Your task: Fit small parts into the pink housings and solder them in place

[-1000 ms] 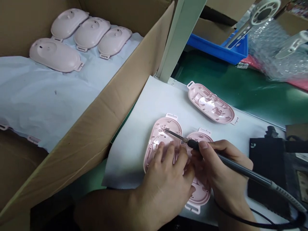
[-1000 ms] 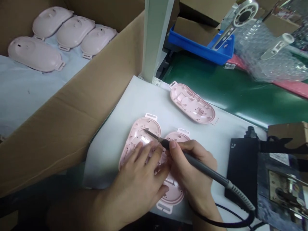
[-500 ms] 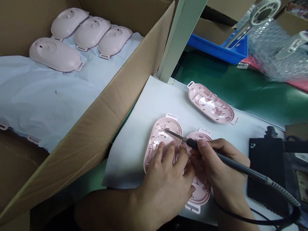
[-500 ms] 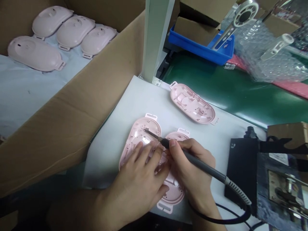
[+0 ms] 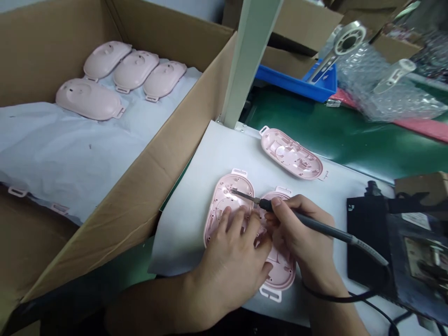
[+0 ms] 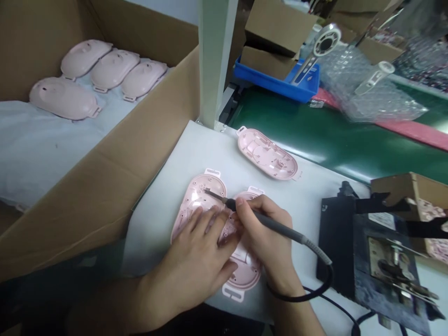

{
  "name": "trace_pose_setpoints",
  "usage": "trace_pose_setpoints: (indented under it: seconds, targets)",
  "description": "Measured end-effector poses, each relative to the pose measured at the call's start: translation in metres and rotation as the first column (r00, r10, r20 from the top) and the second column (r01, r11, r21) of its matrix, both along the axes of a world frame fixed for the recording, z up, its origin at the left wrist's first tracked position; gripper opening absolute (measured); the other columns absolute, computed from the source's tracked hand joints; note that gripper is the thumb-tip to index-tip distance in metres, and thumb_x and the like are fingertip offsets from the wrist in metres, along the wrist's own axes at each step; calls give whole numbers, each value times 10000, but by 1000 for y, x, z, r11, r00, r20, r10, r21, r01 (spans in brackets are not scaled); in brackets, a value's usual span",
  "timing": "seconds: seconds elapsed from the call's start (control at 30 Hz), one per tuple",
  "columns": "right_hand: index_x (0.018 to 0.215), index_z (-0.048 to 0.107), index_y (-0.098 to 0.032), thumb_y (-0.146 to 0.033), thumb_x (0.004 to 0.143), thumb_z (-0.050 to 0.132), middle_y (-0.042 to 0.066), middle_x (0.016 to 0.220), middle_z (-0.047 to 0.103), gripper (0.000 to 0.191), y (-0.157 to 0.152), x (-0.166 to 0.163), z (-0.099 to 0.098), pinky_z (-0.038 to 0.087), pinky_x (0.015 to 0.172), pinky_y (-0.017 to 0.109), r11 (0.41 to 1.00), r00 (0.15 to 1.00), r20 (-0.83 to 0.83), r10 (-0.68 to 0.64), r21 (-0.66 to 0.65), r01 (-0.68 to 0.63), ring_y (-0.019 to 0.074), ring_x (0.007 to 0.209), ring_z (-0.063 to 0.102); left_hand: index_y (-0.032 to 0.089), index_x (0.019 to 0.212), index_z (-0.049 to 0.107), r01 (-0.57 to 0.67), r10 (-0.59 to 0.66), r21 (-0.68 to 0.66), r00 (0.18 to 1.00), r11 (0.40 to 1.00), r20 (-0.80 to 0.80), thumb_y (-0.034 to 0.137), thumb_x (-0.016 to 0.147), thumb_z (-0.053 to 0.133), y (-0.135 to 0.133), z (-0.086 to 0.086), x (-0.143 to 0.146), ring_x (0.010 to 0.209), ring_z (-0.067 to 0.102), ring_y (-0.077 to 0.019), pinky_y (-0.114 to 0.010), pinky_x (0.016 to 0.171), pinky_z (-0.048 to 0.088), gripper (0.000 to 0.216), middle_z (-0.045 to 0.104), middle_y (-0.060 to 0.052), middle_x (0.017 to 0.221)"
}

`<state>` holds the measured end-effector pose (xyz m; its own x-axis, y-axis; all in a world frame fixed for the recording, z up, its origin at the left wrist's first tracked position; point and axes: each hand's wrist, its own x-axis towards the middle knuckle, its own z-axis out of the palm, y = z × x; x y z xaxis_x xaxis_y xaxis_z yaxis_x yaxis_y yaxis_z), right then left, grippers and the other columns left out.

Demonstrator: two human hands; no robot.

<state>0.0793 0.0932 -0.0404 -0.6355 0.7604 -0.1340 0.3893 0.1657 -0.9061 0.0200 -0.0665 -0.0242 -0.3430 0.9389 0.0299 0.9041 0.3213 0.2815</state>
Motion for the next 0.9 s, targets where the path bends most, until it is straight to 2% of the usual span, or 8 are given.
trace_pose_setpoints:
  seconds: [0.1, 0.17, 0.3, 0.4, 0.47, 0.63, 0.77, 0.9]
  targets:
    - [714, 671, -179, -512, 814, 784, 26, 643, 698, 365, 2, 2, 3, 510, 537, 253, 997, 995, -71, 75, 21, -74, 161, 576, 643, 202, 1404, 547, -12, 13, 13, 1000, 1000, -23, 498, 958, 581, -2, -1, 1, 1400, 430, -386, -588, 1161, 401, 536, 475, -170, 1501]
    - [769, 686, -183, -454, 824, 786, 10, 631, 680, 294, 9, 2, 12, 508, 533, 251, 996, 968, -236, 86, 20, -84, 150, 557, 630, 235, 1386, 560, -18, 19, 11, 1000, 1000, -21, 513, 941, 612, -4, 3, 0, 1379, 459, -389, -594, 1127, 432, 528, 478, -163, 1506]
    - [867, 666, -195, -374, 849, 762, -40, 608, 615, 204, 36, -5, 39, 481, 533, 254, 985, 761, -637, -128, 9, 173, 121, 516, 575, 253, 1338, 592, 22, -20, 54, 999, 998, -50, 551, 951, 595, 8, 36, -10, 1262, 551, -374, -598, 1058, 474, 488, 584, -134, 1381]
    - [844, 643, -184, -418, 845, 751, -36, 638, 609, 257, 59, -12, 45, 460, 551, 255, 915, 677, -698, -233, 79, 396, 118, 546, 570, 202, 1227, 659, 76, -66, 96, 992, 992, -105, 475, 1008, 526, 48, 63, -33, 1123, 615, -311, -489, 947, 531, 375, 652, -112, 1235]
    - [844, 641, -179, -458, 840, 747, -27, 642, 623, 299, 67, -12, 38, 464, 550, 260, 876, 678, -679, -282, 106, 470, 124, 542, 575, 176, 1175, 693, 133, -128, 38, 986, 990, -110, 404, 1012, 535, 85, 67, -58, 1102, 629, -302, -469, 954, 516, 322, 678, -112, 1177]
    - [819, 662, -170, -522, 824, 733, 19, 648, 674, 359, 75, -3, 6, 511, 589, 299, 812, 780, -480, -400, 209, 545, 175, 564, 642, 275, 1246, 711, 256, -258, -46, 965, 966, -49, 389, 973, 609, 150, 33, -125, 1341, 522, -292, -458, 1157, 361, 312, 596, -62, 1441]
    - [757, 678, -181, -487, 823, 719, 24, 641, 683, 316, 85, 0, -4, 507, 630, 300, 784, 818, -405, -409, 302, 542, 182, 595, 652, 314, 1155, 757, 260, -260, -14, 965, 966, -24, 389, 999, 565, 154, 5, -154, 1359, 509, -270, -450, 1172, 322, 258, 606, -21, 1443]
    - [663, 635, -195, -453, 857, 675, -5, 576, 647, 326, 93, 1, -6, 482, 604, 285, 791, 827, -371, -422, 294, 536, 160, 548, 616, 319, 1047, 795, 258, -258, 18, 966, 966, 0, 383, 999, 570, 149, -1, -159, 1303, 551, -267, -461, 1126, 347, 239, 634, -17, 1405]
